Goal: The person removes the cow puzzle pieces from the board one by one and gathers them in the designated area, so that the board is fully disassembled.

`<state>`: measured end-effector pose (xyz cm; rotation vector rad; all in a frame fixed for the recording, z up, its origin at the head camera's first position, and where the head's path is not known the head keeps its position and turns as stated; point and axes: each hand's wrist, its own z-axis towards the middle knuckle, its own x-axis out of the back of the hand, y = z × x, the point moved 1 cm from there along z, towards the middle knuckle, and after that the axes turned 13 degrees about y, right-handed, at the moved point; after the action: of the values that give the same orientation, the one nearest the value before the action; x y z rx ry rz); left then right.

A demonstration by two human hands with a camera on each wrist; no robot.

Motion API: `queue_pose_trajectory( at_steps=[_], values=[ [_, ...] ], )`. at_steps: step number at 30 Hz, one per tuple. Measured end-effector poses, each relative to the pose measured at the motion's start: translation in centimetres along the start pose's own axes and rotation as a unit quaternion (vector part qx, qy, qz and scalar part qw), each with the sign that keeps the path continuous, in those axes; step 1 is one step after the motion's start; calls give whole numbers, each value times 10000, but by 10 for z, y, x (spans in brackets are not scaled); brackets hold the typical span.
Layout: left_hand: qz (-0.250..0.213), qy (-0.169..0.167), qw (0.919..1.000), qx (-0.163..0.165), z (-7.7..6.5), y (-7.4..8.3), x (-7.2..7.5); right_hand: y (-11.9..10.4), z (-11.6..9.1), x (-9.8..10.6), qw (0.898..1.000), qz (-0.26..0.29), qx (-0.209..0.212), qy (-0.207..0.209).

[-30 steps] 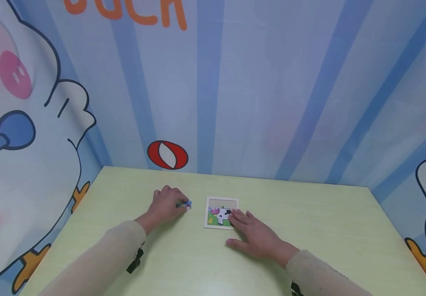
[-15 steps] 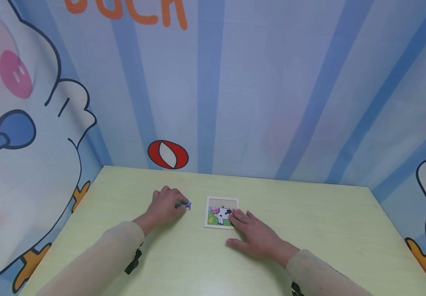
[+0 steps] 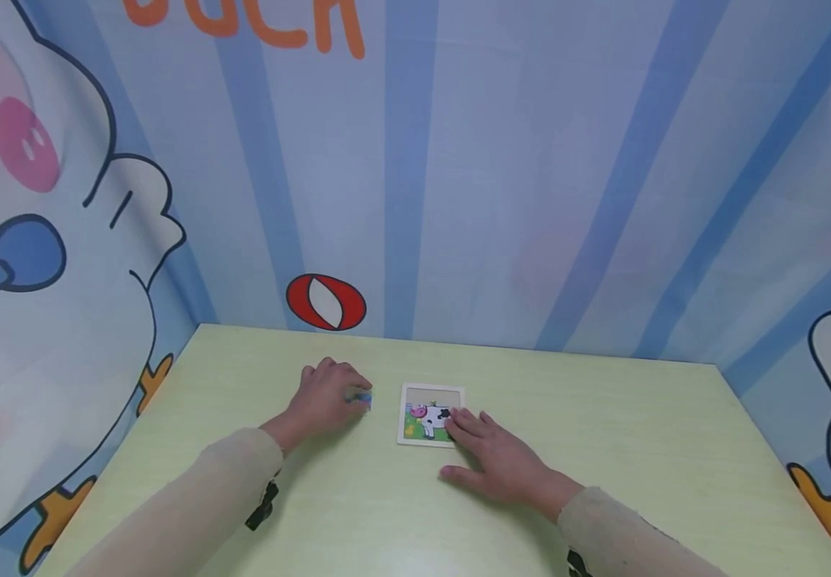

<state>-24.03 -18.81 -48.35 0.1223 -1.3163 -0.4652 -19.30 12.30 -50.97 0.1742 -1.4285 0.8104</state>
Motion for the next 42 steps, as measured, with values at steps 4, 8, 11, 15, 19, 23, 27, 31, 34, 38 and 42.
queue_pose_trajectory(
  at_steps=[4,8,11,15,19,23,27,31,34,38,42],
  values=[
    [-161,-70,9998,-101,7,12,-1,0,1,0,10000,-18,4,-13],
    [-273,-249,9992,-166,14,26,-9,1,1,0,10000,-60,35,-6],
    [-272,-395,9986,-223,18,36,-17,1,1,0,9999,-90,72,15],
    [-240,-558,9976,-328,21,47,-26,1,1,1,9998,-163,127,40],
    [-150,-734,9962,-444,20,55,-30,1,1,2,9998,-160,124,33],
    [-205,-802,9955,-456,18,61,-29,-1,0,3,9994,-253,198,96],
    [-226,-821,9953,-465,17,63,-27,-3,2,2,9982,-358,404,259],
    [-261,-851,9950,-456,17,63,-29,-7,3,-1,9978,-237,555,272],
    [-293,-842,9950,-441,18,62,-31,-10,4,-6,9980,-161,600,151],
    [-336,-800,9952,-444,19,62,-33,-12,5,-10,9981,-143,602,13],
    [-375,-731,9955,-469,19,63,-33,-12,5,-13,9981,-120,599,-66]
  ],
)
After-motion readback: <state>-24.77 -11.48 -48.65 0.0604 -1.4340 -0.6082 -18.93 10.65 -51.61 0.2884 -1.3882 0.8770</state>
